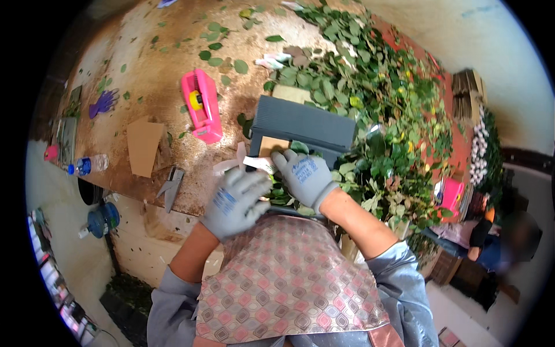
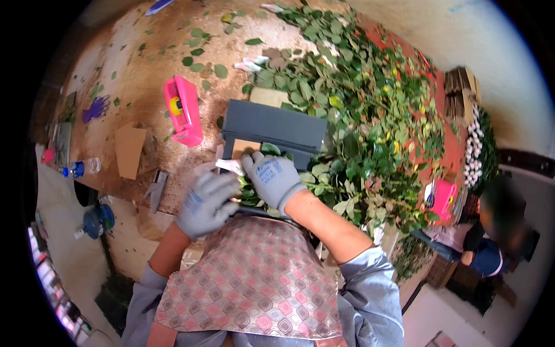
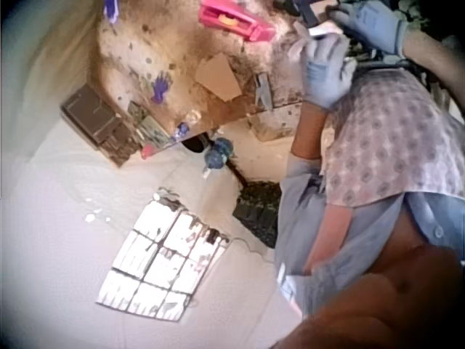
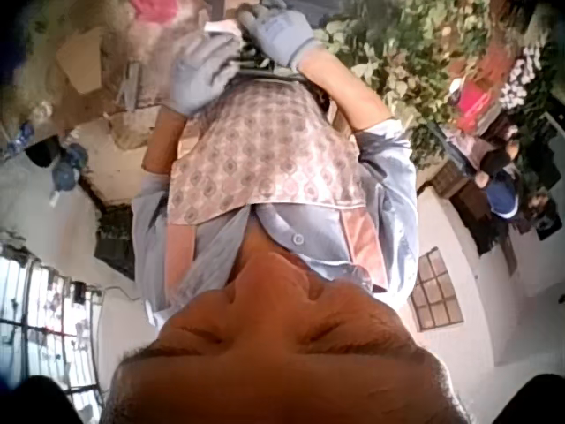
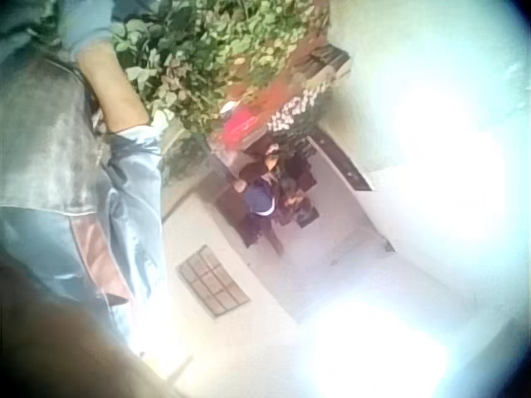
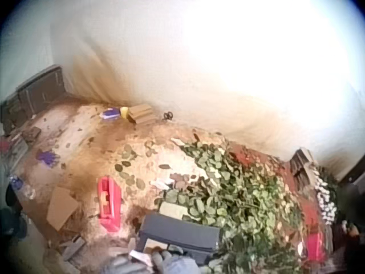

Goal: The person arranges white flower buds and green leaves into a black rectangular tray. They pick up individual buds and leaves from a large pile on the table and place them carefully into the tray, filling it with a decorative floral arrangement.

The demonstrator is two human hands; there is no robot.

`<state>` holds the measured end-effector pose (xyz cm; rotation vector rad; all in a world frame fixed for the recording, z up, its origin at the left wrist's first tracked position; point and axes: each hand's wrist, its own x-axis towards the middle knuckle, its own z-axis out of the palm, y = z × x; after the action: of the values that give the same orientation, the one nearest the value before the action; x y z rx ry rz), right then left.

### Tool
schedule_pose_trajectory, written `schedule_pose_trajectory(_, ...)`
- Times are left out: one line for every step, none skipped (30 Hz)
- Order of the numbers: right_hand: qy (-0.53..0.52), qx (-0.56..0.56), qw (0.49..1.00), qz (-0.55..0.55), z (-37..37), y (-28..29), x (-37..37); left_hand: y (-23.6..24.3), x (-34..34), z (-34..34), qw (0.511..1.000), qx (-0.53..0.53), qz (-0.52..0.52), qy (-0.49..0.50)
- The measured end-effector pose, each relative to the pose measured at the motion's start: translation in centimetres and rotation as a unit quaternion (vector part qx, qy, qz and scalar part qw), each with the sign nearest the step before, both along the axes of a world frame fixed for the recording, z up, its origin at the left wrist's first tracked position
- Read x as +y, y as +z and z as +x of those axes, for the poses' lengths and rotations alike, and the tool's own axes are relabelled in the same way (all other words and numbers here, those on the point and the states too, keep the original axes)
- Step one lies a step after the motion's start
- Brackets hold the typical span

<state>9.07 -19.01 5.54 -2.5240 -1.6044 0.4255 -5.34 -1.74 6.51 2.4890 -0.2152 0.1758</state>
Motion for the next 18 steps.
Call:
schedule_pose_trajectory(0.004, 0.005, 1.0, 0.003, 0.3, -0.2, 0.2, 0.7, 0.7, 1.1, 1.0, 0.008, -0.005, 0.024)
schedule_pose_trajectory(0.004, 0.003, 1.0, 0.003, 0.3, -0.7, 0.0, 1.1, 1.3, 2.1, 0.999, 0.024, 0.034, 0.033)
schedule_pose_trajectory(0.009, 0.0, 1.0, 0.006, 0.4, -1.0, 0.2, 1.3, 2.0, 2.9, 0.995, 0.037, 0.076, 0.047)
schedule_pose_trajectory(0.001, 0.008, 1.0, 0.006, 0.4, -1.1, 0.1, 0.7, 2.5, 3.6, 0.991, 0.055, 0.115, 0.026)
schedule_pose_trajectory(-0.005, 0.016, 1.0, 0.007, 0.4, -1.1, 0.1, -0.1, 3.0, 4.2, 0.985, 0.073, 0.154, 0.005)
schedule_pose_trajectory(-0.01, 0.021, 1.0, 0.006, 0.6, -1.1, -0.1, -0.6, 3.2, 4.8, 0.978, 0.087, 0.191, -0.013)
schedule_pose_trajectory(-0.014, 0.008, 1.0, 0.012, 0.6, -1.3, -0.1, -0.6, 3.5, 5.2, 0.972, 0.092, 0.213, -0.029)
schedule_pose_trajectory(-0.017, -0.006, 1.0, 0.018, 0.4, -1.4, -0.2, -0.4, 3.7, 5.6, 0.966, 0.097, 0.236, -0.044)
schedule_pose_trajectory(-0.023, -0.021, 0.999, 0.022, 0.4, -1.4, -0.3, -0.4, 3.8, 6.0, 0.959, 0.101, 0.258, -0.061)
schedule_pose_trajectory(-0.025, -0.009, 1.0, -0.016, 0.4, -1.2, -0.2, -0.8, 4.2, 6.1, 0.956, 0.099, 0.272, -0.045)
schedule_pose_trajectory(-0.026, 0.002, 0.998, -0.053, 0.3, -0.9, 0.0, -1.2, 5.1, 5.9, 0.953, 0.098, 0.285, -0.028)
schedule_pose_trajectory(-0.022, 0.014, 0.996, -0.089, 0.3, -0.6, 0.3, -1.4, 6.2, 5.5, 0.949, 0.098, 0.3, -0.007)
schedule_pose_trajectory(-0.016, 0.001, 0.996, -0.082, 0.3, -0.6, 0.3, -1.4, 7.8, 4.7, 0.941, 0.12, 0.315, 0.033)
schedule_pose_trajectory(-0.01, -0.012, 0.997, -0.076, 0.0, -0.6, 0.2, -1.3, 9.6, 3.8, 0.931, 0.142, 0.328, 0.072)
schedule_pose_trajectory(-0.002, -0.026, 0.997, -0.07, -0.2, -0.6, 0.2, -1.0, 10.5, 3.0, 0.919, 0.162, 0.34, 0.113)
schedule_pose_trajectory(0.004, -0.028, 0.997, -0.07, -0.3, -0.6, 0.2, -0.1, 10.1, 2.6, 0.934, 0.148, 0.31, 0.096)
schedule_pose_trajectory(0.01, -0.029, 0.997, -0.069, -0.3, -0.6, 0.1, 1.1, 9.4, 2.5, 0.947, 0.133, 0.28, 0.078)
schedule_pose_trajectory(0.016, -0.033, 0.997, -0.069, -0.3, -0.6, 0.1, 2.1, 8.4, 2.4, 0.96, 0.116, 0.249, 0.062)
